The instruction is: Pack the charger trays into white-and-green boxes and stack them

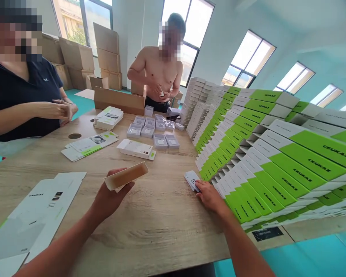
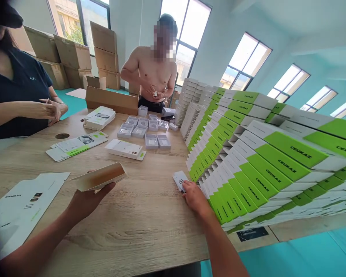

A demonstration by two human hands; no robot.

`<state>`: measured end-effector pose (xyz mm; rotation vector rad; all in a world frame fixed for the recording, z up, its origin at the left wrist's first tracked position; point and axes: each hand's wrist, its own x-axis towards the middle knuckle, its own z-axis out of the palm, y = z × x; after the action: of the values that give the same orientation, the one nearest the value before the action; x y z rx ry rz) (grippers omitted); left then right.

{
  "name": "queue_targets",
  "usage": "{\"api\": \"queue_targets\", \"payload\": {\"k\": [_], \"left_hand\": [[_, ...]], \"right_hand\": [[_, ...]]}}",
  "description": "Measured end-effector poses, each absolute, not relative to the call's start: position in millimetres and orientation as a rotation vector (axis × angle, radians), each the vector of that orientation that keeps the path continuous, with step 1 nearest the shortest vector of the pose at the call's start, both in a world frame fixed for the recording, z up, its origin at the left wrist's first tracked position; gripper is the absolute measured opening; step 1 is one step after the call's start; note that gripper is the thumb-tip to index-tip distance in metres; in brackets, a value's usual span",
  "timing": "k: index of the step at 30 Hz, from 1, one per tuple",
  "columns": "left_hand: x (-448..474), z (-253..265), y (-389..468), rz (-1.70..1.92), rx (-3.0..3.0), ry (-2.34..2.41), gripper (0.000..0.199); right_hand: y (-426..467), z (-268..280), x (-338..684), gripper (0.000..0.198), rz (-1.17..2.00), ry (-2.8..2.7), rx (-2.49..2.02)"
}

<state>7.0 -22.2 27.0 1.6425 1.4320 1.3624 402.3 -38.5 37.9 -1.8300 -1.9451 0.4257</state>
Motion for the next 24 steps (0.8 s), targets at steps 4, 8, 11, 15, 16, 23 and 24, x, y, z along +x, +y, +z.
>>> {"api": "queue_targets", "payload": {"k": [4, 8, 11, 15, 16, 23, 24], "left_hand": [[4, 22, -17, 1.41, 1.631, 1.348, 0.041], [-1, 12, -10, 1.466, 1.739, 1.262, 0.031], [-3, 8, -7, 1.519, 1.798, 1.267, 0.031], [-4, 6, -6, 1.552, 1.892, 1.266, 0.04], [-5, 6, -6, 1.563, 1.915, 1.262, 0.041], [-12, 3, -2, 1.684, 1.972, 1.306, 0.054], [-13, 3, -1, 1.692, 1.972, 1.318, 0.055]], "right_hand": [[-37, 46, 400, 0.018, 0.462, -1.896, -1.809], [-55, 69, 367, 0.044, 0.458, -1.704, -1.685], [-75, 92, 316, 0.047, 1.019, -1.41, -1.429], [-76, 115, 251, 0.046, 1.576, -1.117, -1.215], [-71, 118, 239, 0.048, 1.586, -1.098, -1.219], [-30, 112, 207, 0.05, 1.499, -1.123, -1.298], [-28, 109, 207, 0.051, 1.511, -1.134, -1.289]]}}
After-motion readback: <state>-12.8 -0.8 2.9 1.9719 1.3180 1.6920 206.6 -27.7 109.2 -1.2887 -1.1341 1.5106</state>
